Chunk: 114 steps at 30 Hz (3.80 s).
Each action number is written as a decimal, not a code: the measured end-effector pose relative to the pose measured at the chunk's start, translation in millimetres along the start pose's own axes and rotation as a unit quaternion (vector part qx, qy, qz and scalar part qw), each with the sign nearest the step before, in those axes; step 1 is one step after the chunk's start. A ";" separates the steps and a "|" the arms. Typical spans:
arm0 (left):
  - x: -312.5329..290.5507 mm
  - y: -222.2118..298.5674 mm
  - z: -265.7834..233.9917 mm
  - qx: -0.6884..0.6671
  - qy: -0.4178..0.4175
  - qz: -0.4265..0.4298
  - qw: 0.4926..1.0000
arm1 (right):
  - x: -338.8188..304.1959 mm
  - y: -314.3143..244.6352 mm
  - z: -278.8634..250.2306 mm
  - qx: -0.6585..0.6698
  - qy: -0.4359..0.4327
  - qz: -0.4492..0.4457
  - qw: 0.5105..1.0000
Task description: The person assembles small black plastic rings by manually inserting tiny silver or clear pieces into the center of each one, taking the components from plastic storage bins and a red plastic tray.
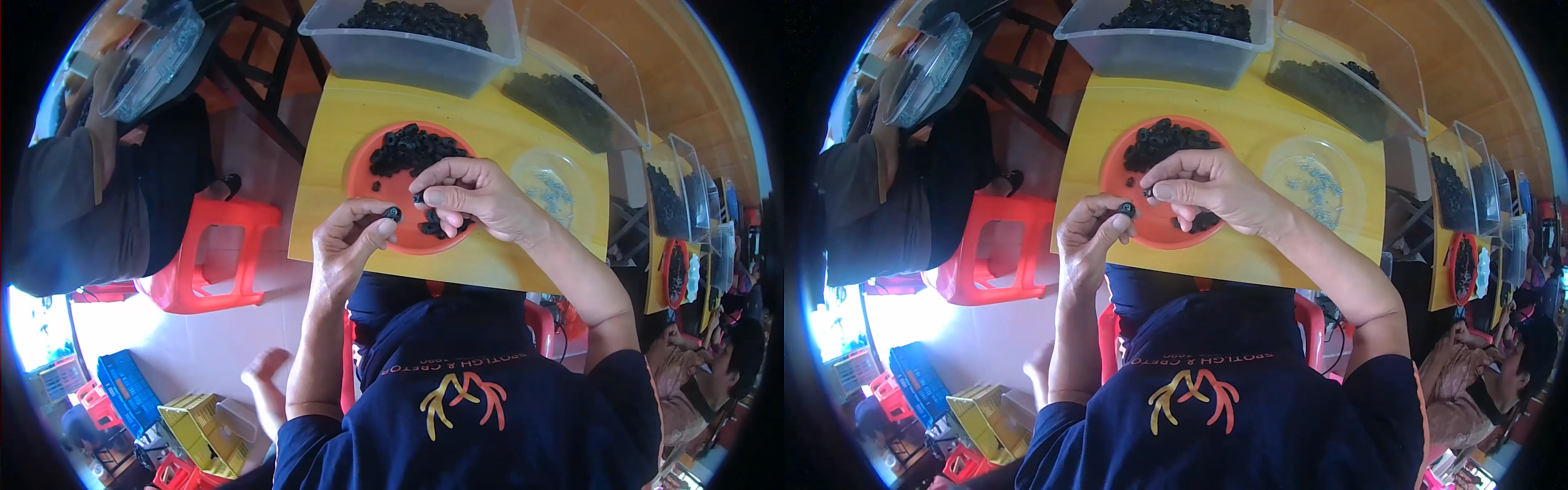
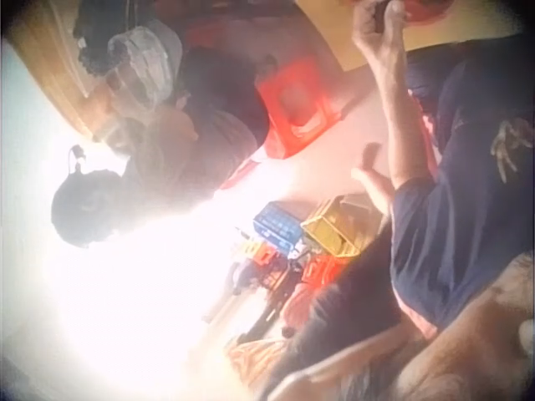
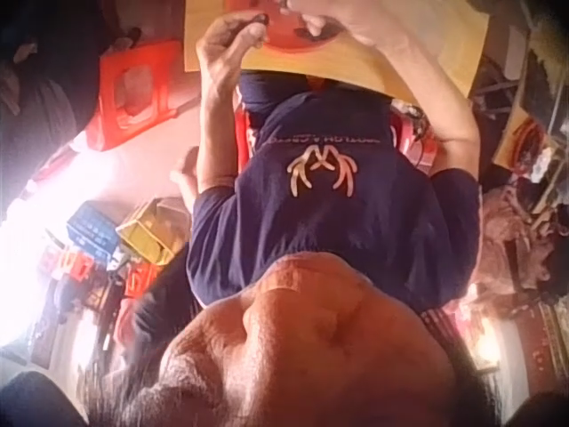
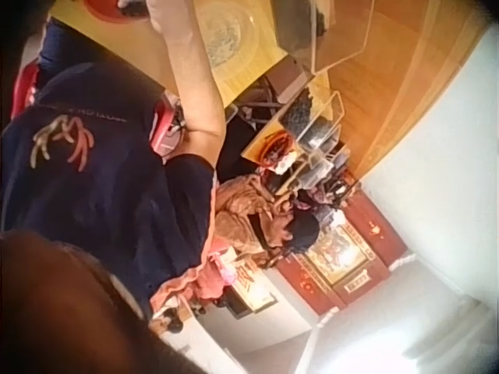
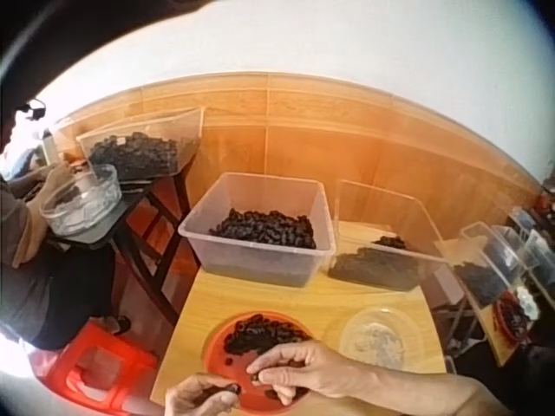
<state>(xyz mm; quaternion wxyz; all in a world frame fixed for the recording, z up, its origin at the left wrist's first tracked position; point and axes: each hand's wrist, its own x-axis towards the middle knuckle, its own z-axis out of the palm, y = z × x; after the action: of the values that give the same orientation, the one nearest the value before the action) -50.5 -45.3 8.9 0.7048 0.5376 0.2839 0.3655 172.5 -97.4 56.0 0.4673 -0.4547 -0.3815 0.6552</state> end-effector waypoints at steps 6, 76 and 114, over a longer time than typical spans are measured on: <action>8.9 2.8 20.0 -0.014 -0.036 -0.012 0.999 | -17.2 -2.0 -4.9 0.027 -0.002 -0.030 0.999; 33.3 -6.8 36.3 0.029 -0.118 0.006 0.993 | -21.9 18.9 -19.3 -0.171 -0.029 0.013 0.985; 7.3 -11.0 45.6 0.107 -0.154 -0.097 0.977 | -41.0 0.5 -17.3 -0.453 -0.076 0.024 0.888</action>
<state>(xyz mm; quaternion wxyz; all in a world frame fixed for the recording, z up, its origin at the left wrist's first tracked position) -7.9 -66.1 10.1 0.7105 0.6297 0.2604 0.1755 195.0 -135.6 60.3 0.1640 -0.5746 -0.6601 0.4553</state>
